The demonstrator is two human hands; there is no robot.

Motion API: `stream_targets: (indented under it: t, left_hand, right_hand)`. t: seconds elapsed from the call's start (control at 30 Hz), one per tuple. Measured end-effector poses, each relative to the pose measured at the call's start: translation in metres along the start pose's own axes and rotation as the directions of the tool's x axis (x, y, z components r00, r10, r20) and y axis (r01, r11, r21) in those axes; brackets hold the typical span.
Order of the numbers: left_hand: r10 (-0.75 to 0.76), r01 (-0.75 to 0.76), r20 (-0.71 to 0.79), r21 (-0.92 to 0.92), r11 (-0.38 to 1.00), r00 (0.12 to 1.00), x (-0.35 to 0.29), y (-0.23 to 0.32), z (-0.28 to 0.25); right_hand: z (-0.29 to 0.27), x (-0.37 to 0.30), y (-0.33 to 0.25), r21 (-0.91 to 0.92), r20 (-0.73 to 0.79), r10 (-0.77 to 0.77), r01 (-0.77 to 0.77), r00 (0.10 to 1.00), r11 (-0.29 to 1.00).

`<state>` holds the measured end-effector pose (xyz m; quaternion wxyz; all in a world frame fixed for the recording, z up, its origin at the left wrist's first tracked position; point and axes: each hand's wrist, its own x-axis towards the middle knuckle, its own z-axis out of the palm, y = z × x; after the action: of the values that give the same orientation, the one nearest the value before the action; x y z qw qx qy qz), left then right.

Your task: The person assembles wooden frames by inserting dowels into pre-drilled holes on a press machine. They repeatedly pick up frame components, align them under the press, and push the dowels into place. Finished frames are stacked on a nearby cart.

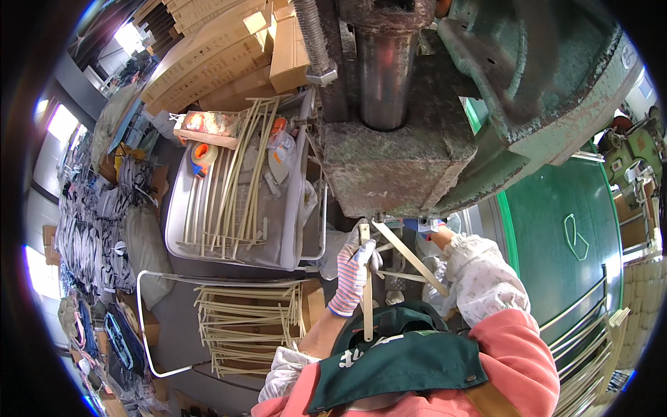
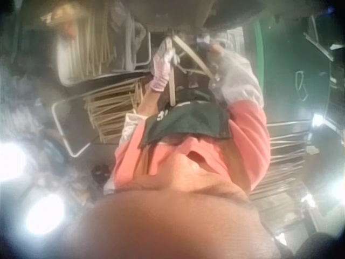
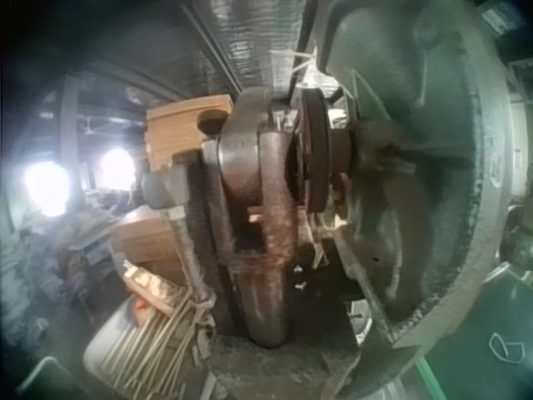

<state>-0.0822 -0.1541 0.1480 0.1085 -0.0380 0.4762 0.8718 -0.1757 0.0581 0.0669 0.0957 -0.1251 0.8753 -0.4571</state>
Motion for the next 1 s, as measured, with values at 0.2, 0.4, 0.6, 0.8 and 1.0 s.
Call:
stream_targets:
  t: [0.2, 0.4, 0.6, 0.8, 1.0]
  left_hand:
    - [-0.022, 0.022, 0.0, 0.062, 0.998, 1.0, 0.001, 0.004, 0.002]
    - [-0.041, 0.042, -0.029, 0.029, 0.999, 0.999, 0.002, 0.003, 0.006]
    - [0.021, -0.018, 0.029, -0.094, 0.995, 0.999, 0.003, 0.001, 0.007]
    - [-0.002, 0.002, 0.057, 0.007, 1.0, 0.998, 0.007, 0.005, 0.007]
    - [0.03, -0.026, 0.091, -0.041, 0.999, 0.995, 0.009, 0.014, 0.013]
  right_hand:
    - [-0.001, -0.017, -0.02, 0.194, 0.047, -0.015, 0.006, 0.999, 0.981]
    - [0.005, -0.017, -0.04, 0.02, 0.08, -0.043, 0.042, 0.996, 0.999]
    - [0.019, -0.011, -0.049, -0.537, 0.065, -0.042, 0.07, 0.997, 0.841]
    - [0.029, -0.027, -0.072, 0.031, -0.132, -0.157, 0.163, 0.979, 0.986]
    - [0.014, -0.03, -0.096, 0.637, 0.198, 0.222, -0.298, 0.955, 0.711]
